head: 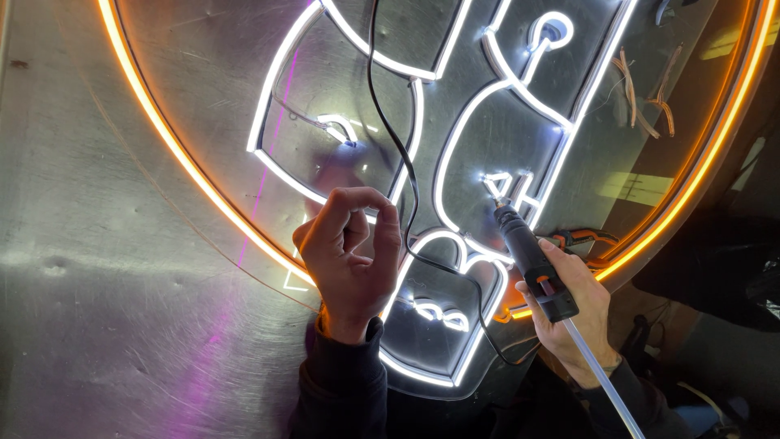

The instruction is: Assembling a custom LED neon sign by gluing flexible neon strips and wiring.

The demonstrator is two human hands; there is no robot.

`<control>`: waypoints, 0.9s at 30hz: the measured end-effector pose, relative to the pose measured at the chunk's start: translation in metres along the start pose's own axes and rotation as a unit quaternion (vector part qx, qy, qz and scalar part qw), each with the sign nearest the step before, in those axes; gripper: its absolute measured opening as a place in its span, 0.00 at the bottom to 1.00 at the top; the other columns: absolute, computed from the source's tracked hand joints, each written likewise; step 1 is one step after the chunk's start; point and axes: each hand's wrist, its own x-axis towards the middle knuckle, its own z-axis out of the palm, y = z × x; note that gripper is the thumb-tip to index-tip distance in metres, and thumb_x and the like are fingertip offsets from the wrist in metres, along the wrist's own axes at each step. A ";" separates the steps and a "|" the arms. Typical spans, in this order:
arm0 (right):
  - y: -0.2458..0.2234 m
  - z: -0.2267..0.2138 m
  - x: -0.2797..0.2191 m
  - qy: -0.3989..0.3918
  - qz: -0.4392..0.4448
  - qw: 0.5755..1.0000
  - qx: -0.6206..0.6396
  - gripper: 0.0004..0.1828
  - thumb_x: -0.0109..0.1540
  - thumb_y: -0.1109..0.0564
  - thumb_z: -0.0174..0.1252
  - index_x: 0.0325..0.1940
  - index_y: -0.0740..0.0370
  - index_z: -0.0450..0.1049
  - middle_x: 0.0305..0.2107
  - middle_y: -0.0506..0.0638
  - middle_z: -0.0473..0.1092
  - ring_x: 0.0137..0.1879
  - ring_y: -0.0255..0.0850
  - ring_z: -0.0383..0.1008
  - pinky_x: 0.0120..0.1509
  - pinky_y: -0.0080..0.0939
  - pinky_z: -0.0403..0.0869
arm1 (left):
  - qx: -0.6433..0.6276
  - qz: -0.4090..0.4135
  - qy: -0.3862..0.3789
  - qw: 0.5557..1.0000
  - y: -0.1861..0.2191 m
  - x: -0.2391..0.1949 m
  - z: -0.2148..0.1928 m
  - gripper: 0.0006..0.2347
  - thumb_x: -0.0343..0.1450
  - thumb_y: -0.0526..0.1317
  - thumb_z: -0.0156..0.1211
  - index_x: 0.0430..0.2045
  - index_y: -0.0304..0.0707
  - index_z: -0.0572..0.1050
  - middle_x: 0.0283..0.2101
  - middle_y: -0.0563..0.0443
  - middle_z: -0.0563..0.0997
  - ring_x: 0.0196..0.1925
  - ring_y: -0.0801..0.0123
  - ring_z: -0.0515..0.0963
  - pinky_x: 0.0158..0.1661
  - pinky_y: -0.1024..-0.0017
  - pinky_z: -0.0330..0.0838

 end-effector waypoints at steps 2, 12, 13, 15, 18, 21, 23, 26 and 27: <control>0.001 0.000 -0.001 0.001 0.000 1.000 -0.004 0.33 0.58 0.56 0.70 0.65 0.64 0.67 0.41 0.60 0.74 0.43 0.46 0.80 0.46 0.41 0.78 | 0.001 -0.001 0.000 1.000 0.001 0.001 0.000 0.05 0.69 0.29 0.64 0.30 0.39 0.74 0.18 0.62 0.54 0.20 0.84 0.51 0.26 0.75 0.41; 0.011 -0.002 -0.011 0.009 0.014 1.000 0.015 0.34 0.59 0.55 0.69 0.66 0.66 0.66 0.41 0.59 0.75 0.44 0.45 0.81 0.47 0.40 0.79 | -0.005 0.001 0.000 1.000 0.002 0.001 -0.001 0.05 0.69 0.29 0.64 0.30 0.39 0.74 0.19 0.62 0.55 0.21 0.84 0.51 0.26 0.75 0.42; 0.012 -0.003 -0.012 0.007 0.025 0.999 0.021 0.34 0.59 0.54 0.68 0.66 0.67 0.66 0.43 0.60 0.75 0.46 0.45 0.81 0.49 0.40 0.79 | -0.008 0.001 0.001 1.000 0.001 0.001 0.000 0.05 0.69 0.29 0.64 0.30 0.39 0.74 0.19 0.62 0.55 0.21 0.84 0.51 0.26 0.75 0.42; 0.009 -0.004 -0.011 0.011 0.033 0.999 0.022 0.33 0.60 0.53 0.67 0.66 0.69 0.67 0.45 0.61 0.75 0.48 0.46 0.81 0.51 0.40 0.79 | -0.007 -0.001 0.004 1.000 0.002 0.001 0.000 0.05 0.69 0.29 0.63 0.30 0.39 0.74 0.19 0.62 0.55 0.21 0.83 0.51 0.26 0.75 0.42; 0.005 -0.006 -0.010 0.017 0.047 0.998 0.023 0.32 0.62 0.50 0.65 0.65 0.70 0.69 0.48 0.63 0.76 0.51 0.46 0.81 0.53 0.40 0.79 | -0.004 -0.003 0.003 1.000 0.001 0.000 -0.001 0.05 0.69 0.29 0.63 0.30 0.39 0.74 0.19 0.62 0.55 0.21 0.83 0.51 0.26 0.75 0.42; 0.002 -0.008 -0.009 0.023 0.055 0.998 0.030 0.31 0.63 0.48 0.64 0.63 0.70 0.70 0.47 0.62 0.76 0.51 0.45 0.81 0.53 0.39 0.79 | -0.005 0.002 -0.001 1.000 0.001 0.001 0.000 0.05 0.69 0.29 0.64 0.30 0.39 0.74 0.19 0.62 0.55 0.21 0.83 0.51 0.26 0.75 0.42; 0.002 -0.007 -0.010 0.025 0.058 0.997 0.037 0.31 0.64 0.47 0.64 0.63 0.70 0.70 0.47 0.62 0.76 0.51 0.45 0.81 0.53 0.38 0.79 | -0.005 0.006 -0.001 1.000 0.001 0.001 0.000 0.05 0.69 0.30 0.64 0.31 0.39 0.74 0.19 0.62 0.55 0.21 0.83 0.51 0.26 0.75 0.42; 0.002 -0.006 -0.010 0.031 0.077 0.995 0.053 0.31 0.63 0.47 0.64 0.63 0.70 0.70 0.44 0.60 0.77 0.48 0.43 0.81 0.51 0.37 0.79 | -0.006 0.002 0.000 1.000 0.002 0.001 0.000 0.05 0.69 0.29 0.64 0.31 0.39 0.74 0.19 0.62 0.55 0.21 0.83 0.51 0.26 0.75 0.42; 0.001 -0.006 -0.008 0.028 0.077 0.995 0.052 0.31 0.63 0.47 0.65 0.63 0.70 0.71 0.43 0.59 0.77 0.46 0.43 0.81 0.49 0.37 0.78 | -0.004 -0.001 0.000 1.000 0.002 0.001 0.000 0.05 0.69 0.30 0.64 0.30 0.38 0.74 0.19 0.62 0.55 0.21 0.83 0.51 0.26 0.75 0.42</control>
